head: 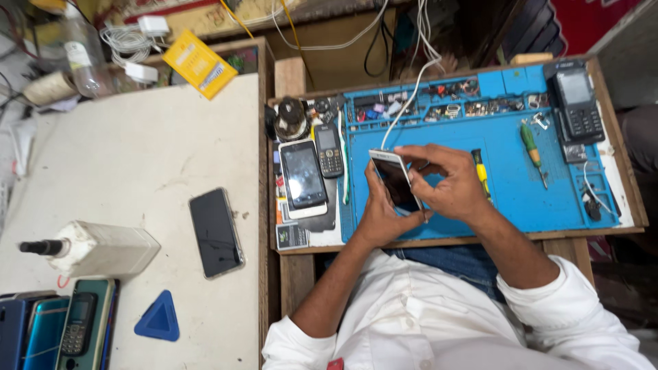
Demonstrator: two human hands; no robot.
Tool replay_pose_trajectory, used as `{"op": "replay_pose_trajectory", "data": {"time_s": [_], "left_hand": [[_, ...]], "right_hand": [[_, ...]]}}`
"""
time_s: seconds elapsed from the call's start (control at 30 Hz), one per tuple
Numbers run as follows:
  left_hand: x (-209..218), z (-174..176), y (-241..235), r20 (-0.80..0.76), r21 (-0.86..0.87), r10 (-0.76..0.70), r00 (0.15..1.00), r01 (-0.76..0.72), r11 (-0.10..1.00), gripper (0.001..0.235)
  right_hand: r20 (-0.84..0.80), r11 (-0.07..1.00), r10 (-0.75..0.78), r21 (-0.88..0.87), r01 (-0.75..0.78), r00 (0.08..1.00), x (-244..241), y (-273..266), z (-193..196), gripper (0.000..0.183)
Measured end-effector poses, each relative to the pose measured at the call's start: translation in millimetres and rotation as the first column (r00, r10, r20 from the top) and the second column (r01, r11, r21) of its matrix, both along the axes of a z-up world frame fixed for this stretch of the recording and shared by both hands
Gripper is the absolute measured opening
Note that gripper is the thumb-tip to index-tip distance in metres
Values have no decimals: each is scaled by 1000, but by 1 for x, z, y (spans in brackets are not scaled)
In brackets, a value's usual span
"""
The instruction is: The person removes the back cover of a white smartphone using a yellow pry tool, then detaches the battery connector and removes the battery. The person reconnects the battery and reassembles the phone, placing the back cover back on.
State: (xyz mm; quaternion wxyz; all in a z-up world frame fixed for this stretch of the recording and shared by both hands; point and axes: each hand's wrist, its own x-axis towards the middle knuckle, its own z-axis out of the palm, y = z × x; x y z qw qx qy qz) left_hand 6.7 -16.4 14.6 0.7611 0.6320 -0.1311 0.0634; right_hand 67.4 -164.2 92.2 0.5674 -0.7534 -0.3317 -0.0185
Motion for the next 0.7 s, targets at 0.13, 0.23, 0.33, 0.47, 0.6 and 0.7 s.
{"op": "replay_pose_trajectory", "data": {"time_s": [0.13, 0.23, 0.33, 0.47, 0.6, 0.7], "left_hand": [[-1, 2, 0, -16, 43, 6, 1000, -6, 999, 125], [-3, -1, 0, -18, 140, 35, 999, -32, 990, 127], [-2, -5, -1, -45, 47, -1, 999, 3, 999, 126], [-2, -4, -1, -16, 2, 16, 1000, -16, 1000, 124], [-2, -3, 0, -28, -7, 17, 999, -18, 1000, 122], [-3, -4, 1, -45, -51, 1, 999, -3, 999, 121]], "right_hand": [[-54, 999, 9, 47, -7, 998, 3, -1, -4, 40], [-77, 999, -18, 32, 21, 997, 9, -2, -11, 35], [-147, 1000, -5, 20, 8, 989, 11, -4, -15, 33], [-229, 998, 58, 41, -50, 972, 10, -2, -12, 43], [-243, 997, 63, 55, -51, 968, 7, 0, -10, 45], [-258, 997, 63, 55, -50, 964, 7, 3, -11, 43]]}}
